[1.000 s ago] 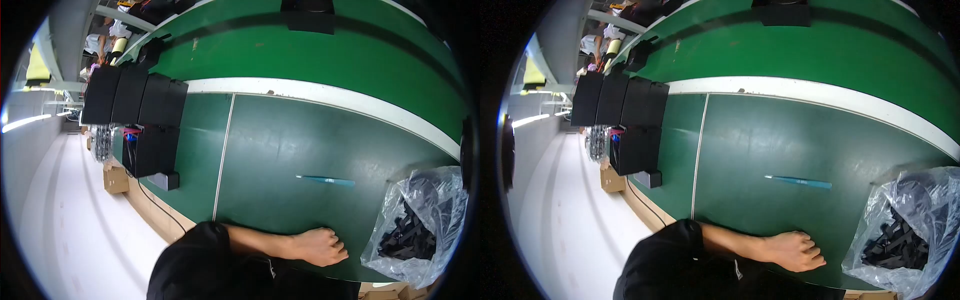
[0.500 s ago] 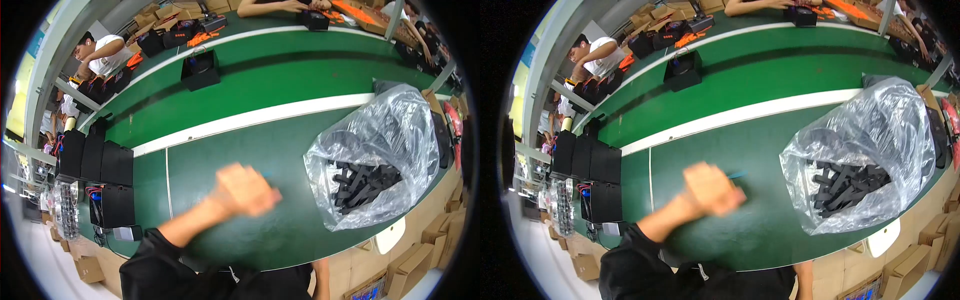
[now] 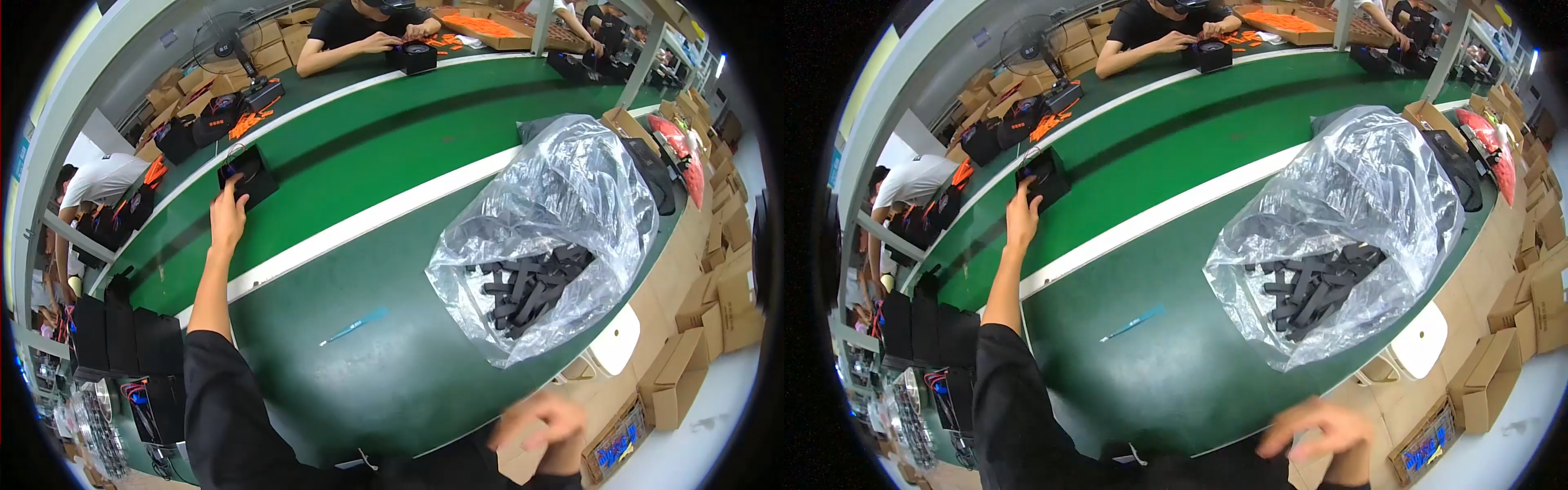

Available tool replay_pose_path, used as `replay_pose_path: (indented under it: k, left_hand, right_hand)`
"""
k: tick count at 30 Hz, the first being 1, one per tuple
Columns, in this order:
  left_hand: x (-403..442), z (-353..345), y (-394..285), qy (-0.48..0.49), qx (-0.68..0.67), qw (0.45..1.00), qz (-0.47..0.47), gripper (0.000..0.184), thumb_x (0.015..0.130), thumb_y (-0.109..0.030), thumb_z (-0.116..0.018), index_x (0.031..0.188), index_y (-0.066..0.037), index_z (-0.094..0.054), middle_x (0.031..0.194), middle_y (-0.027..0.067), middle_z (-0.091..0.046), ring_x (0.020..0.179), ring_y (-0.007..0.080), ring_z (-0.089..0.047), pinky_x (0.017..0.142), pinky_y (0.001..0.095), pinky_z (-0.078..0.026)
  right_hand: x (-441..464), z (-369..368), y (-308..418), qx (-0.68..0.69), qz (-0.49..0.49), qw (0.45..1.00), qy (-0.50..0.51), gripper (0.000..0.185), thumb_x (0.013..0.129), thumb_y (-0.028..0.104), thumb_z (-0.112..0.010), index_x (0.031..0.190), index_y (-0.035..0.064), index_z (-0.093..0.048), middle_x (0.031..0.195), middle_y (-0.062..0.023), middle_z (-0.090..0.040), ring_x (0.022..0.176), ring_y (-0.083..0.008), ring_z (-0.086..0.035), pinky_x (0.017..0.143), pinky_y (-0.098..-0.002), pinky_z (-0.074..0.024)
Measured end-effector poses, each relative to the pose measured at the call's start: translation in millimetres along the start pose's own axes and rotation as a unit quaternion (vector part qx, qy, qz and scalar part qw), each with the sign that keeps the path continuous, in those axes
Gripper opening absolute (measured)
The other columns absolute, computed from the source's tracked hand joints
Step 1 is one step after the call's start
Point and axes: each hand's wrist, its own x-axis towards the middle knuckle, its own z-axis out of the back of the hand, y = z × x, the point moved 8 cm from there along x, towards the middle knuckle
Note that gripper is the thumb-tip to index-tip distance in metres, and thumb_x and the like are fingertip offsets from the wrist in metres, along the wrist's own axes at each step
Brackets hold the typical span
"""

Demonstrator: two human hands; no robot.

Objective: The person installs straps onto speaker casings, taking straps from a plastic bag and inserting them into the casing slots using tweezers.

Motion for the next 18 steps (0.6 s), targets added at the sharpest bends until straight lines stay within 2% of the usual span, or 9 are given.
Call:
replay_pose_path:
  k: [1, 3, 5, 7, 9, 12, 13, 16, 18]
  left_hand:
    - [-6.7, 2.6, -3.3, -0.012, -0.019, 1.0, 0.006, 0.046, 0.098, -0.007, -0.07, 0.142, -0.014, -0.057, 0.117, 0.0236, -0.071, 0.11, 0.0448, -0.066, 0.095, 0.0519, -0.052]
    - [-8.4, 6.6, -17.3, -0.039, -0.059, 0.997, 0.011, 0.048, 0.098, -0.003, -0.068, 0.143, -0.015, -0.057, 0.117, 0.0257, -0.07, 0.109, 0.047, -0.065, 0.093, 0.0525, -0.052]
    - [-25.6, 21.8, -45.6, -0.047, -0.074, 0.996, 0.012, 0.046, 0.099, -0.002, -0.067, 0.142, -0.013, -0.058, 0.117, 0.023, -0.069, 0.109, 0.0428, -0.066, 0.095, 0.049, -0.051]
    - [-54.3, 39.5, -71.5, -0.063, -0.04, 0.996, -0.05, 0.044, 0.099, -0.002, -0.067, 0.142, -0.011, -0.059, 0.117, 0.0208, -0.07, 0.11, 0.0402, -0.066, 0.096, 0.0469, -0.05]
    - [-80.4, 62.4, -101.3, -0.057, -0.021, 0.997, -0.052, 0.043, 0.099, -0.003, -0.069, 0.142, -0.009, -0.061, 0.122, 0.0175, -0.07, 0.112, 0.0362, -0.065, 0.099, 0.0443, -0.049]
    - [-119.6, 88.0, -133.6, -0.047, -0.141, 0.988, -0.038, 0.042, 0.099, -0.007, -0.073, 0.14, -0.005, -0.064, 0.13, 0.0151, -0.071, 0.116, 0.0317, -0.066, 0.103, 0.0437, -0.049]
    - [-136.3, 98.4, -145.7, -0.052, -0.084, 0.991, -0.089, 0.043, 0.099, -0.007, -0.073, 0.141, -0.004, -0.064, 0.131, 0.0162, -0.069, 0.113, 0.0311, -0.065, 0.1, 0.0431, -0.05]
    - [-171.8, 106.0, -161.3, -0.01, -0.064, 0.99, -0.127, 0.043, 0.1, -0.004, -0.072, 0.141, -0.004, -0.063, 0.125, 0.0155, -0.066, 0.106, 0.0303, -0.063, 0.096, 0.0424, -0.051]
    - [-189.1, 117.5, -162.3, -0.001, -0.058, 0.992, -0.109, 0.043, 0.099, -0.002, -0.072, 0.141, -0.004, -0.062, 0.118, 0.0144, -0.064, 0.103, 0.0298, -0.062, 0.094, 0.0426, -0.05]
  right_hand:
    - [34.0, 5.6, 5.4, -0.046, -0.023, 0.999, 0.003, 0.023, 0.103, 0.01, -0.069, 0.122, 0.0005, -0.077, 0.125, -0.0144, -0.076, 0.116, -0.0285, -0.072, 0.101, -0.0416, -0.0563]
    - [81.7, 17.3, -1.7, -0.063, -0.107, 0.987, -0.101, 0.023, 0.101, 0.007, -0.069, 0.121, -0.0039, -0.075, 0.118, -0.0162, -0.077, 0.112, -0.0275, -0.074, 0.097, -0.0388, -0.0573]
    - [115.3, 16.2, 10.4, 0.027, -0.063, 0.988, -0.142, 0.027, 0.101, 0.003, -0.067, 0.127, -0.0034, -0.072, 0.124, -0.016, -0.076, 0.114, -0.0252, -0.074, 0.097, -0.0372, -0.0572]
    - [125.7, -1.6, 47.1, 0.049, 0.054, 0.99, -0.12, 0.031, 0.103, 0.008, -0.066, 0.13, -0.0057, -0.069, 0.129, -0.0186, -0.073, 0.119, -0.0294, -0.071, 0.1, -0.0405, -0.0559]
    - [121.7, -26.2, 99.2, 0.062, 0.202, 0.976, -0.049, 0.037, 0.105, 0.017, -0.064, 0.13, -0.0093, -0.068, 0.131, -0.0219, -0.071, 0.125, -0.0327, -0.068, 0.102, -0.0438, -0.0545]
    - [99.9, -53.4, 151.4, 0.074, 0.366, 0.927, -0.006, 0.033, 0.105, 0.019, -0.064, 0.125, -0.0069, -0.069, 0.124, -0.0205, -0.072, 0.116, -0.0321, -0.069, 0.096, -0.0428, -0.0533]
    - [89.7, -59.9, 160.2, 0.076, 0.413, 0.907, -0.001, 0.032, 0.105, 0.02, -0.064, 0.123, -0.0061, -0.07, 0.122, -0.02, -0.072, 0.113, -0.0319, -0.069, 0.094, -0.0425, -0.0529]
    - [56.1, -72.8, 171.9, 0.058, 0.523, 0.85, 0.0, 0.03, 0.105, 0.023, -0.064, 0.117, -0.0038, -0.07, 0.115, -0.0185, -0.073, 0.104, -0.0313, -0.07, 0.088, -0.0415, -0.0517]
    - [38.2, -73.5, 174.7, 0.064, 0.56, 0.826, 0.001, 0.028, 0.105, 0.024, -0.064, 0.114, -0.0022, -0.071, 0.11, -0.0176, -0.074, 0.098, -0.0309, -0.071, 0.084, -0.0408, -0.0509]
